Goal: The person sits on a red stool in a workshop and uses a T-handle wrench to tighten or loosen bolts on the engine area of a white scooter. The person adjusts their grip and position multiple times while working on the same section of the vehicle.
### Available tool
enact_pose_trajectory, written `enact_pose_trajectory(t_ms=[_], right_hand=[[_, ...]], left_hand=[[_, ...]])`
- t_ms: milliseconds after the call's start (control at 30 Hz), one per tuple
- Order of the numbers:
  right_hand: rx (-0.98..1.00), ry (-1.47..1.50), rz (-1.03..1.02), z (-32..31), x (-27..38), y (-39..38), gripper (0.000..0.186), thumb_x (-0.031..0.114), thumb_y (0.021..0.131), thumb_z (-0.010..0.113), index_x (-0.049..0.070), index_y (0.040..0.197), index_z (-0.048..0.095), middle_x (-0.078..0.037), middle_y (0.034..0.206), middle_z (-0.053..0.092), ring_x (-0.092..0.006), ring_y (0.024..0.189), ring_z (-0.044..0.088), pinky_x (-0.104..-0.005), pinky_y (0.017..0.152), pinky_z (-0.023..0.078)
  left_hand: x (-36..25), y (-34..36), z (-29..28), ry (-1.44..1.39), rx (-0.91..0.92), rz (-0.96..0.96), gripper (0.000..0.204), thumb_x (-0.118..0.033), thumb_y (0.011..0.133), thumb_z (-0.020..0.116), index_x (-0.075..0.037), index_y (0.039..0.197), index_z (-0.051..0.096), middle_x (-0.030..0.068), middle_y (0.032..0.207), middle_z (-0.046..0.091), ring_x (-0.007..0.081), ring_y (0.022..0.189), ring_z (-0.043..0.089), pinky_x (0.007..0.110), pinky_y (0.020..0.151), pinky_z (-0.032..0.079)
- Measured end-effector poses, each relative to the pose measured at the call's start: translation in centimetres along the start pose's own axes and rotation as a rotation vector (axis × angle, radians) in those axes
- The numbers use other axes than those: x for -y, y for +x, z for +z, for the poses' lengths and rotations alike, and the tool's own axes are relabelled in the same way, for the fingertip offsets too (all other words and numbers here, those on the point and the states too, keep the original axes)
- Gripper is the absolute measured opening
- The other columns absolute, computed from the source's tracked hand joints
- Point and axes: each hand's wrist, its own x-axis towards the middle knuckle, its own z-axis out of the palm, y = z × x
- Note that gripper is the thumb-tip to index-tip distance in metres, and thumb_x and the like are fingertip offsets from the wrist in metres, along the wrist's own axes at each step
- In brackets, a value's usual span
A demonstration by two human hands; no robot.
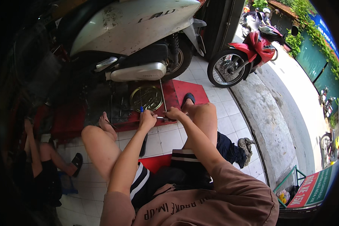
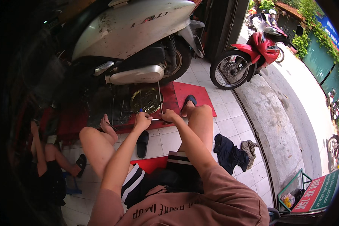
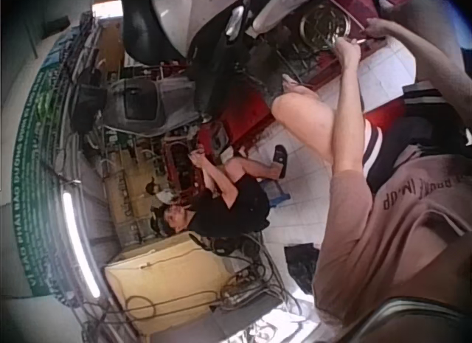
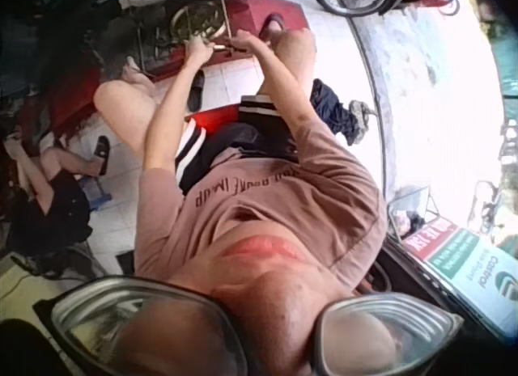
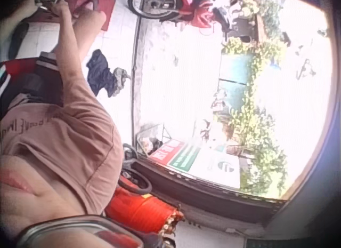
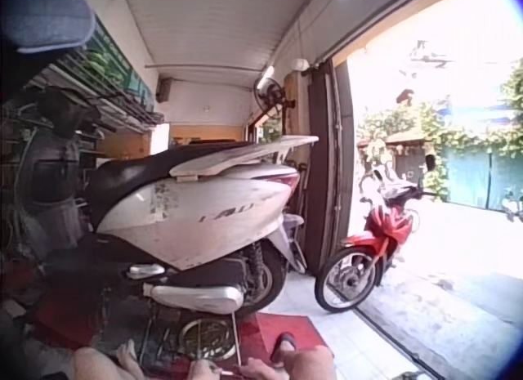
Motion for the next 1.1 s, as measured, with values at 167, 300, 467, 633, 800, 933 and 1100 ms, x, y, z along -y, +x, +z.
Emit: enact_pose_trajectory(t_ms=[167, 300, 467, 633, 800, 933, 1100], right_hand=[[0.317, -0.16, -0.018, -4.3, -1.6, -0.9, 0.069, 0.07, 0.08, 0.049, 0.004, 0.082, 0.07, -0.009, 0.065, 0.061, -0.0199, 0.061, 0.057, -0.0342, 0.059, 0.043], [0.104, -0.233, -0.141, -6.6, -4.4, -1.9, 0.047, 0.052, 0.069, 0.07, 0.01, 0.091, 0.072, -0.007, 0.072, 0.067, -0.0169, 0.064, 0.063, -0.0329, 0.061, 0.051], [-0.16, 0.292, -0.257, -8.3, -2.1, -5.9, 0.019, 0.01, 0.073, 0.071, 0.003, 0.092, 0.068, -0.007, 0.064, 0.063, -0.0139, 0.059, 0.061, -0.0283, 0.054, 0.049], [-0.222, 0.733, -0.394, -8.1, -1.2, -5.4, 0.026, 0.016, 0.085, 0.065, 0.002, 0.106, 0.06, -0.007, 0.069, 0.061, -0.0128, 0.059, 0.058, -0.0255, 0.054, 0.046], [0.1, 1.439, -0.158, -4.9, -1.1, -2.7, 0.035, 0.036, 0.094, 0.051, 0.004, 0.105, 0.057, -0.004, 0.077, 0.059, -0.0143, 0.065, 0.056, -0.027, 0.062, 0.046], [0.246, 1.168, 0.037, -2.1, -0.6, -1.3, 0.032, 0.039, 0.095, 0.048, 0.008, 0.101, 0.055, -0.001, 0.081, 0.059, -0.0162, 0.073, 0.057, -0.0299, 0.067, 0.046], [0.616, 1.326, -0.217, -1.0, -0.9, 0.6, 0.017, 0.023, 0.094, 0.05, 0.007, 0.1, 0.054, -0.002, 0.084, 0.056, -0.0139, 0.074, 0.051, -0.0281, 0.069, 0.041]], left_hand=[[-1.5, 1.0, -0.2, -0.049, 0.092, -0.066, 0.021, -0.02, 0.076, 0.072, -0.001, 0.085, 0.072, 0.0202, 0.081, 0.068, 0.0299, 0.079, 0.067, 0.037, 0.074, 0.051], [-1.2, 0.8, 0.0, -0.026, 0.173, -0.017, 0.025, -0.023, 0.083, 0.063, -0.001, 0.093, 0.07, 0.0222, 0.089, 0.066, 0.0345, 0.088, 0.065, 0.039, 0.08, 0.05], [-0.5, -0.3, 0.9, 0.0, 0.272, 0.157, 0.026, -0.021, 0.088, 0.057, 0.003, 0.092, 0.066, 0.0262, 0.091, 0.064, 0.0398, 0.092, 0.061, 0.044, 0.081, 0.047], [-1.1, -1.5, 2.4, 0.256, 0.164, 0.265, 0.029, -0.02, 0.088, 0.056, 0.007, 0.08, 0.064, 0.0295, 0.077, 0.061, 0.044, 0.08, 0.061, 0.048, 0.073, 0.048], [-0.7, -1.9, 3.7, 0.159, 0.13, 0.155, 0.023, -0.016, 0.086, 0.058, 0.005, 0.08, 0.066, 0.0294, 0.082, 0.063, 0.0453, 0.082, 0.062, 0.049, 0.071, 0.05], [-1.3, -2.2, 4.2, 0.009, 0.072, 0.083, 0.033, -0.022, 0.09, 0.055, 0.008, 0.079, 0.063, 0.032, 0.076, 0.06, 0.0468, 0.081, 0.06, 0.051, 0.075, 0.048], [0.4, -0.6, 5.9, -0.043, 0.163, 0.023, 0.036, -0.026, 0.093, 0.05, 0.007, 0.085, 0.061, 0.0299, 0.083, 0.063, 0.0424, 0.081, 0.064, 0.048, 0.073, 0.05]])
